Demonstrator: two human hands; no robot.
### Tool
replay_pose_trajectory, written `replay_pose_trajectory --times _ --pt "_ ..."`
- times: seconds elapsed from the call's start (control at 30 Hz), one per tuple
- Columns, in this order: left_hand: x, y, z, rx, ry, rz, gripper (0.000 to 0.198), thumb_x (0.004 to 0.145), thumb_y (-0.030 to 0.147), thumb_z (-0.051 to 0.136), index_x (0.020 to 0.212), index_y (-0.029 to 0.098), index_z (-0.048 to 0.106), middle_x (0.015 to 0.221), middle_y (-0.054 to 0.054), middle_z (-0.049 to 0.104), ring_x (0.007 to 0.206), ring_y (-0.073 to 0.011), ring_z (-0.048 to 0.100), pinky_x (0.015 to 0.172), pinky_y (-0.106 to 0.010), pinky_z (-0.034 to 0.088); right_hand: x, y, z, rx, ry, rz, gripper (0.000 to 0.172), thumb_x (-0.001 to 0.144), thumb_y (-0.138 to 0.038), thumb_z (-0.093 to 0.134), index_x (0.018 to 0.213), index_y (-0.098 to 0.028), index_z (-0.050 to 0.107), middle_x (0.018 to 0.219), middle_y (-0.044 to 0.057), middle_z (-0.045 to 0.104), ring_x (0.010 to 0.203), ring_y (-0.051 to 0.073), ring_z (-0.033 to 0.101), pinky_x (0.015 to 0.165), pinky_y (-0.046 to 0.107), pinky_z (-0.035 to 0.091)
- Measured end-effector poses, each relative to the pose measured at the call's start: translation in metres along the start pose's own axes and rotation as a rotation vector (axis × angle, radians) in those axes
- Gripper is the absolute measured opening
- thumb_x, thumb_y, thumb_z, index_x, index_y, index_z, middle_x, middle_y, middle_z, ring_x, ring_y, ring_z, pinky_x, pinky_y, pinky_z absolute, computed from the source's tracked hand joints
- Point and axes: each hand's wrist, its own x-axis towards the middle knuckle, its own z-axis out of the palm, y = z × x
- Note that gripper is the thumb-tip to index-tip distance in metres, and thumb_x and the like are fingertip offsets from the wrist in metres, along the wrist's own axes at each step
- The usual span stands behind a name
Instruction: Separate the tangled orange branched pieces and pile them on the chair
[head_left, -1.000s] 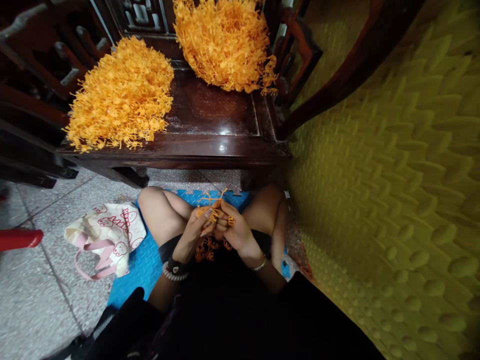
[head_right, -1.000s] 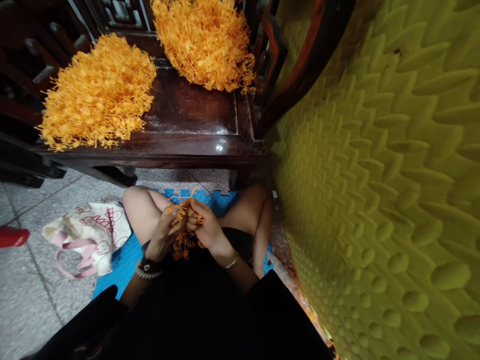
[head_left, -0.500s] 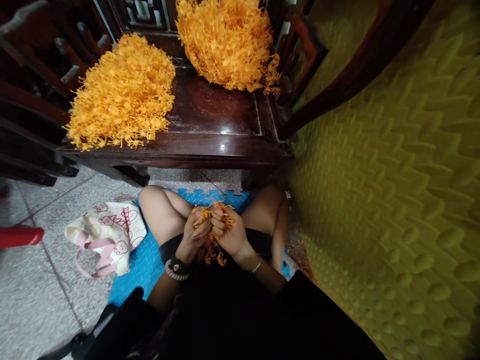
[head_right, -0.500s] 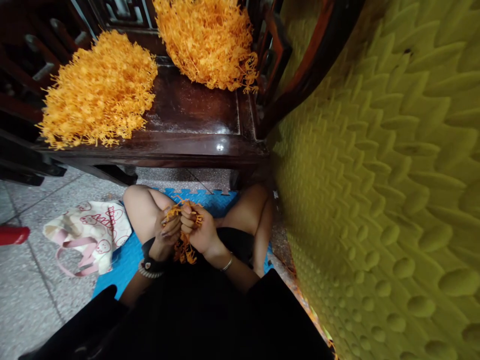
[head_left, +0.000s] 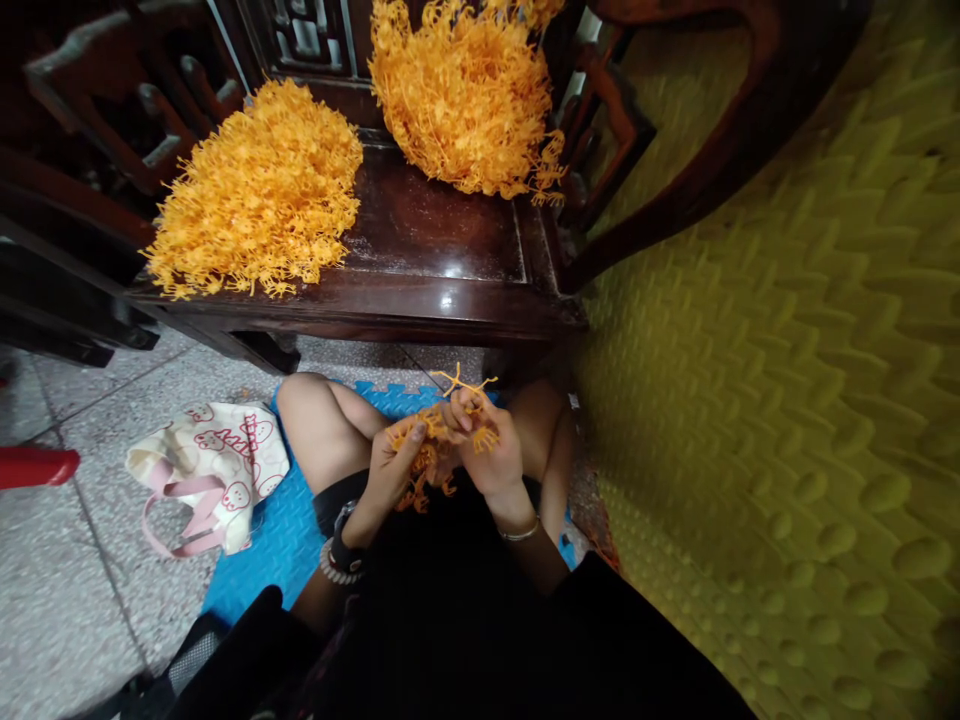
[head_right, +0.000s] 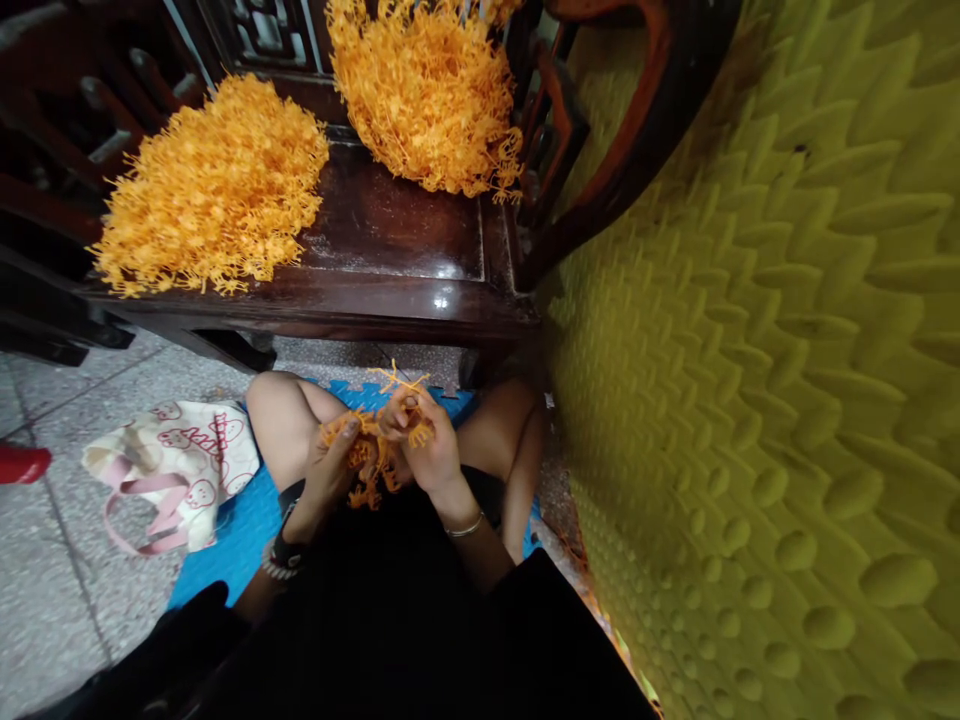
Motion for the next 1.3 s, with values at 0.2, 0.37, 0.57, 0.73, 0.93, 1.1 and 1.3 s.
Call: replay_pose_trajectory --times 0.2,0.37,0.57,0.73,0.93,1.1,1.3 --pt "-0.002 0.015 -0.007 0.46 -0.033 0.21 0.034 0.093 0.037 0.047 0.067 0.016 0.051 0.058 0.002 0.05 0.054 -0.0104 0.046 0.054 -0.023 0.036 -0.01 0.007 -0.006 -0.31 0.043 -0.068 0.026 0.08 -0.033 0.055 0.101 -0.022 0.065 0.081 0.001 0.053 0.072 0.014 0.048 0.071 0.028 0.044" --pt "-0.004 0.027 -0.014 0.748 -0.021 0.284 0.03 0.093 0.026 0.045 0.064 0.017 0.041 0.057 0.004 0.043 0.053 -0.0096 0.04 0.053 -0.024 0.03 -0.011 0.013 -0.007 -0.446 0.074 -0.174 0.029 0.078 -0.03 0.068 0.106 -0.026 0.062 0.081 -0.001 0.052 0.067 0.012 0.046 0.057 0.023 0.042" --pt "-0.003 0.029 -0.026 0.803 -0.215 0.178 0.029 0.095 0.03 0.039 0.071 0.017 0.049 0.066 0.0 0.054 0.061 -0.0133 0.048 0.06 -0.026 0.036 -0.009 0.019 -0.004 -0.326 0.077 -0.042 0.027 0.077 -0.03 0.07 0.096 -0.025 0.053 0.07 -0.006 0.05 0.043 0.005 0.036 0.036 0.019 0.03" --pt "0.0 0.027 -0.027 0.77 -0.311 0.14 0.029 0.09 0.041 0.05 0.076 0.016 0.057 0.072 -0.003 0.06 0.067 -0.0155 0.053 0.063 -0.026 0.04 -0.01 0.022 0.0 -0.357 0.14 -0.049 0.023 0.077 -0.027 0.07 0.091 -0.022 0.053 0.066 -0.007 0.054 0.042 0.004 0.038 0.037 0.017 0.027" --pt "0.0 0.011 -0.016 0.269 -0.208 -0.016 0.04 0.088 0.047 0.054 0.063 0.015 0.055 0.051 0.002 0.051 0.044 -0.0079 0.042 0.044 -0.021 0.032 -0.008 0.016 0.002 -0.072 0.041 0.156 0.022 0.079 -0.029 0.065 0.092 -0.022 0.049 0.049 -0.012 0.04 0.038 0.003 0.02 0.036 0.014 0.018" --pt "0.0 -0.006 -0.012 -0.2 -0.05 -0.116 0.05 0.076 0.057 0.063 0.055 0.019 0.04 0.037 0.01 0.024 0.029 -0.0031 0.015 0.029 -0.018 0.013 -0.007 0.015 0.001 0.278 -0.038 0.204 0.016 0.078 -0.02 0.062 0.083 -0.02 0.047 0.048 -0.013 0.029 0.037 0.004 0.011 0.033 0.013 0.014" --pt "0.006 0.006 -0.015 -0.569 0.015 -0.04 0.056 0.083 0.044 0.062 0.054 0.017 0.021 0.041 0.01 0.011 0.031 -0.0021 0.005 0.03 -0.015 0.014 0.001 -0.007 -0.01 0.541 0.029 0.027 0.012 0.083 -0.013 0.054 0.083 -0.022 0.045 0.051 -0.012 0.025 0.038 0.005 0.019 0.033 0.013 0.018"
